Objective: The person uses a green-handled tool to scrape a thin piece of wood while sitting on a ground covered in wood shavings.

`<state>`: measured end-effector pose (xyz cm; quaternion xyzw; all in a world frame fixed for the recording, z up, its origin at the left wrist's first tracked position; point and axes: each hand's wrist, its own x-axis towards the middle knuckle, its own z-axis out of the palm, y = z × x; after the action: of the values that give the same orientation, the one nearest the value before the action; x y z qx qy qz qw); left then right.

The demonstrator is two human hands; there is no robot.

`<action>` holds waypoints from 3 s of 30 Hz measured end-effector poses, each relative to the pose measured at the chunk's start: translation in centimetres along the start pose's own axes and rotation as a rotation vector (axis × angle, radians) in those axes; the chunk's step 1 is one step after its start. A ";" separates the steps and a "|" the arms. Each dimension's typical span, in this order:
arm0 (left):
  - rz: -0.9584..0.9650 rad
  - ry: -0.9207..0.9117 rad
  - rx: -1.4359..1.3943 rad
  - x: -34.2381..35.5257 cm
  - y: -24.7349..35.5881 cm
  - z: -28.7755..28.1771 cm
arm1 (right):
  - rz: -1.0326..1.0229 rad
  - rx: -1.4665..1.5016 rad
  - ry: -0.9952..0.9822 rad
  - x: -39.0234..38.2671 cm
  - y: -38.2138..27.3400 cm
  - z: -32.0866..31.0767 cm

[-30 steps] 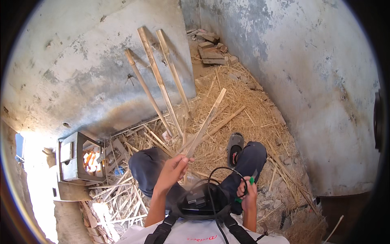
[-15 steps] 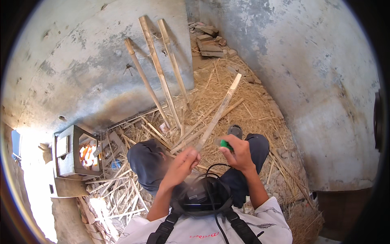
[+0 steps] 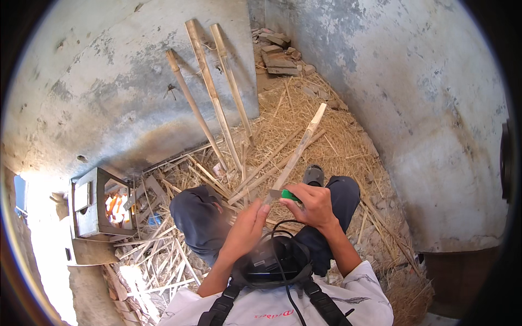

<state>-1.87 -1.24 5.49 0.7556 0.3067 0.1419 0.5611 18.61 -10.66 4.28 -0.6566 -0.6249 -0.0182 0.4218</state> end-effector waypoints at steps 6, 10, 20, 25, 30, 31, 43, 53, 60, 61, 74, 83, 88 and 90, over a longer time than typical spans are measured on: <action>0.115 0.094 0.117 -0.3 -0.8 0.1 | 0.001 -0.057 0.020 0.6 -0.4 -0.5; -0.020 0.036 0.094 -1.3 0.1 -0.5 | 0.086 -0.096 0.204 1.5 1.6 -1.8; -0.072 -0.099 -0.253 -1.8 -3.0 -0.4 | 0.032 0.054 0.053 0.1 2.7 -1.5; -0.051 -0.088 -0.234 -0.8 -2.0 -0.2 | -0.078 0.102 -0.085 -0.2 1.1 0.7; 0.008 -0.004 -0.081 -0.7 -2.2 0.3 | -0.050 0.051 -0.046 -0.3 0.5 1.0; 0.012 0.019 -0.042 -0.8 -2.0 0.4 | -0.036 0.043 -0.035 -0.3 0.5 1.0; -0.005 0.061 0.103 -1.6 -1.6 0.2 | -0.051 -0.071 -0.066 0.7 1.0 0.1; -0.087 0.074 0.057 -4.6 -5.0 -0.2 | 0.264 -0.001 0.199 2.0 8.8 -3.5; -0.063 0.202 0.171 -0.5 -4.1 1.6 | 0.022 0.211 -0.055 -1.3 5.3 4.2; -0.052 0.198 0.158 -0.2 -4.2 1.8 | -0.002 0.192 -0.074 -1.7 5.3 4.8; -0.038 0.193 0.129 0.5 -4.0 1.7 | -0.005 0.077 -0.021 -1.2 5.5 4.6; -0.137 0.051 0.034 -3.8 -5.2 0.0 | 0.277 -0.021 0.123 0.5 8.1 2.1; -0.223 0.047 -0.219 -5.3 -7.8 -2.1 | 0.469 0.291 0.268 0.4 10.1 1.3; -0.321 0.090 -0.449 -4.2 -6.8 -2.9 | 0.504 0.497 0.267 0.1 10.4 1.9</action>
<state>-8.79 -0.43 0.63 0.5469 0.4080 0.1490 0.7157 26.37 -8.06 -2.45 -0.6595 -0.3685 0.1529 0.6371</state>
